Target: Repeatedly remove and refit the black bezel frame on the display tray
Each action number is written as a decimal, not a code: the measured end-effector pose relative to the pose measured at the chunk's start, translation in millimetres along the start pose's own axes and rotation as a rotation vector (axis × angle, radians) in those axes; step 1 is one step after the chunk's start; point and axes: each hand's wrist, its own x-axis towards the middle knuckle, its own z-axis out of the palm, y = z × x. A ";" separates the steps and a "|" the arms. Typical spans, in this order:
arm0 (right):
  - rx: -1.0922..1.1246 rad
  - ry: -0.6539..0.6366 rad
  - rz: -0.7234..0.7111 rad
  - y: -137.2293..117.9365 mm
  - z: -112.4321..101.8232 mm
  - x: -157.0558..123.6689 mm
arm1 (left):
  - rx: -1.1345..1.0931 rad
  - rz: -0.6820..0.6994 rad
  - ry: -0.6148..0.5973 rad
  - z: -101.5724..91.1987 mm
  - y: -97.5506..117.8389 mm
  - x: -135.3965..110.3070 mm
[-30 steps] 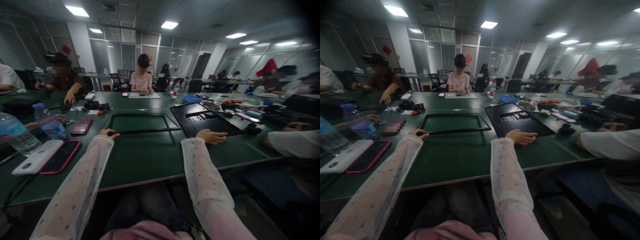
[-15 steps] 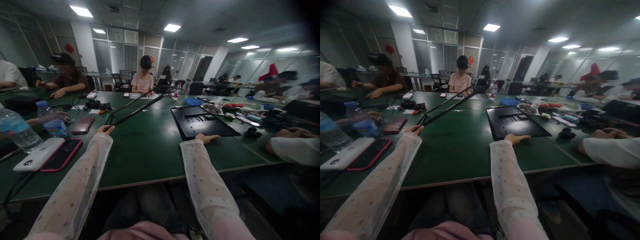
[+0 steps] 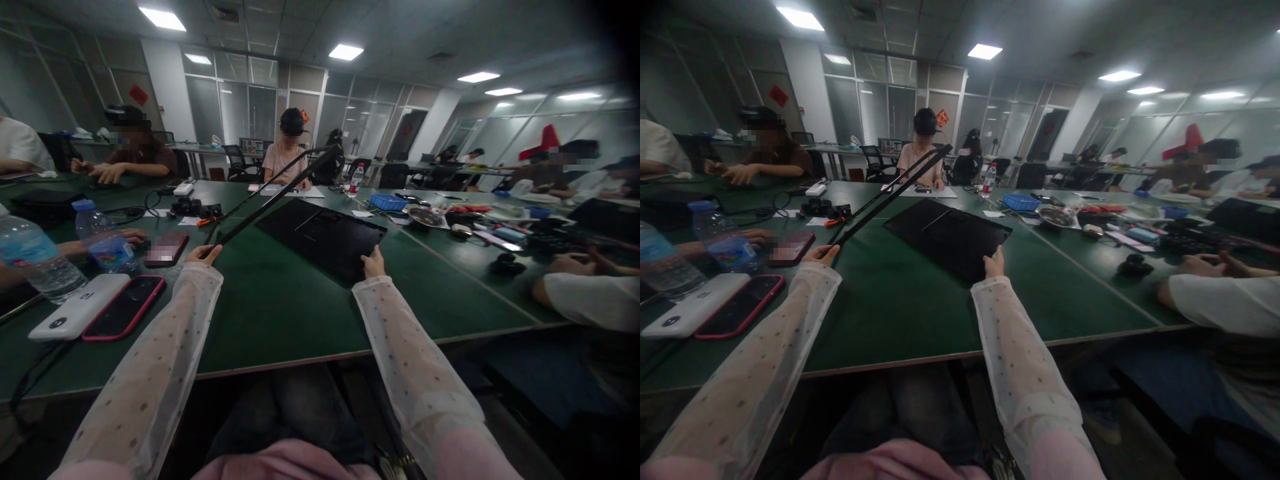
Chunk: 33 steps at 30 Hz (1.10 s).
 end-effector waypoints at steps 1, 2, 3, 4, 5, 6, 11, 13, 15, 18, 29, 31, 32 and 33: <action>0.003 -0.088 0.049 -1.1 4.4 -0.7 | 0.002 -0.004 -0.005 -0.7 1.1 0.9; -0.002 -0.178 0.082 -2.3 8.2 -1.5 | 0.005 -0.010 -0.010 -1.4 2.7 1.4; -0.002 -0.252 0.097 -3.5 11.4 -2.0 | 0.018 -0.012 -0.015 -2.4 4.7 1.6; -0.007 -0.295 0.099 -4.9 13.9 -2.1 | 0.052 -0.006 -0.021 -3.7 7.0 1.2; -0.019 -0.306 0.086 -6.8 15.7 -1.7 | 0.095 0.008 -0.026 -5.3 9.5 0.2; -0.034 -0.283 0.059 -9.3 16.4 -0.9 | 0.144 0.031 -0.031 -7.0 12.1 -1.4; 0.098 -0.228 -0.028 -32.0 4.2 4.1 | 0.359 0.206 -0.086 -12.0 23.0 -14.4; 0.190 -0.368 0.006 -39.0 -3.5 4.2 | 0.410 0.276 -0.127 -11.0 26.3 -19.5; 0.211 -0.440 0.046 -40.0 -7.6 3.7 | 0.439 0.351 -0.166 -9.6 28.8 -23.5; 0.102 -0.386 0.037 -31.9 -4.5 3.0 | 0.469 0.406 -0.187 -9.5 30.6 -27.0; -0.344 -0.179 -0.308 -8.6 4.2 -27.9 | 0.674 0.270 -0.377 -18.3 22.3 -18.0; -0.417 -0.162 -0.256 -6.4 0.0 -33.8 | 0.665 0.294 -0.385 -17.9 21.2 -20.2; -0.450 -0.158 -0.228 -5.7 -2.0 -36.0 | 0.656 0.302 -0.390 -17.2 20.9 -21.6; -0.480 -0.155 -0.201 -5.1 -3.7 -37.7 | 0.653 0.301 -0.396 -16.2 20.8 -23.0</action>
